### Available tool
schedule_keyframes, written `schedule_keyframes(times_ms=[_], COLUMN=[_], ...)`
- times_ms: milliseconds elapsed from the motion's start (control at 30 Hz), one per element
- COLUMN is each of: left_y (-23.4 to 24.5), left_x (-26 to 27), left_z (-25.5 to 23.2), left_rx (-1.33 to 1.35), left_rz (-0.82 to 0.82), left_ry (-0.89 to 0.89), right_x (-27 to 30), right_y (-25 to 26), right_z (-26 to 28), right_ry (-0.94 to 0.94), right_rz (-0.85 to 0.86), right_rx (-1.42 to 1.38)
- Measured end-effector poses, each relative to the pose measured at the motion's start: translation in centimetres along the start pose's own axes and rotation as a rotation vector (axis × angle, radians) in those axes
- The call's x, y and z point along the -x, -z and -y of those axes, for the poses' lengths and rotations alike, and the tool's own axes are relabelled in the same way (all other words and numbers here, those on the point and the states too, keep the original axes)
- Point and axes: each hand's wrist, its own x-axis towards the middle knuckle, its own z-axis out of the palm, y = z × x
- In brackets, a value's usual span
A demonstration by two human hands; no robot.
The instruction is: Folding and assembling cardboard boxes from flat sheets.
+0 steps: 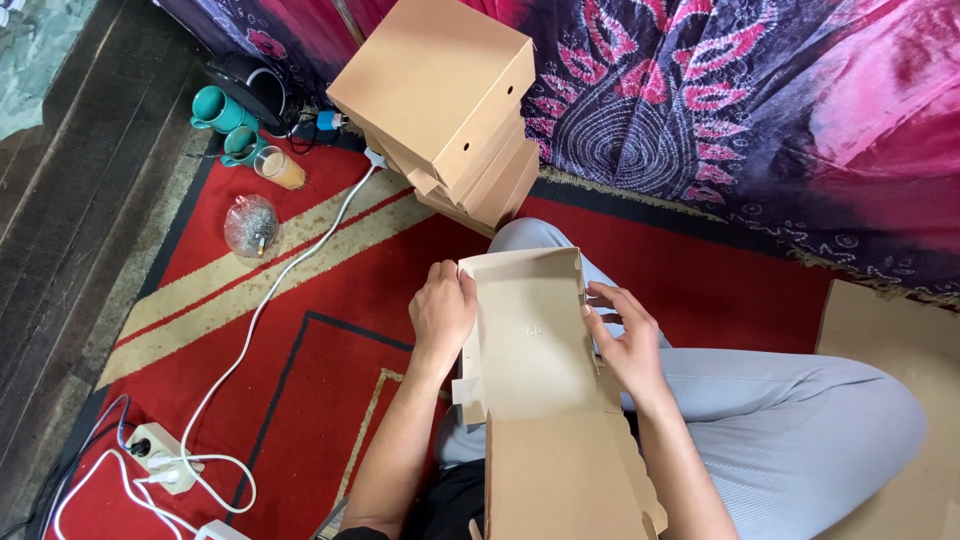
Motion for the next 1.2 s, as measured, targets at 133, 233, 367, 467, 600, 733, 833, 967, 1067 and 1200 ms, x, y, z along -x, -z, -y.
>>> schedule_keyframes(times_ms=[133,233,367,467,600,733,833,967,1067,1200], left_y=[0.6,1.7,2.2,1.0,-1.4,-0.4,0.7,1.1,1.0,1.7], left_x=[0.2,0.4,0.9,1.6,2.8,2.7,2.9,3.2,3.6,4.3], left_z=[-0.1,0.1,1.8,4.8,8.9,8.6,7.3,6.0,5.4,4.0], left_rx=[-0.001,0.074,0.204,0.302,0.536,0.862,0.958,1.054,1.078,1.121], left_rz=[0.013,0.057,0.107,0.069,-0.047,-0.05,-0.019,0.025,0.053,0.085], left_ry=[0.009,0.058,0.251,0.342,0.473,0.623,0.657,0.672,0.664,0.661], right_x=[0.0,0.0,0.0,0.2,0.1,-0.2,-0.3,-0.2,-0.2,0.2], right_y=[0.6,1.4,2.8,3.6,4.2,4.4,4.4,4.9,5.3,5.9], right_z=[0.4,0.1,-0.6,-0.9,-2.0,-1.2,-0.9,-0.7,-2.3,-4.9], right_ry=[-0.017,-0.025,-0.122,-0.179,-0.23,-0.294,-0.348,-0.414,-0.412,-0.296], right_rz=[0.015,0.049,0.049,0.04,0.061,0.176,0.261,0.24,0.204,0.206], right_rx=[-0.003,-0.018,-0.133,-0.187,-0.173,-0.096,-0.105,-0.185,-0.29,-0.506])
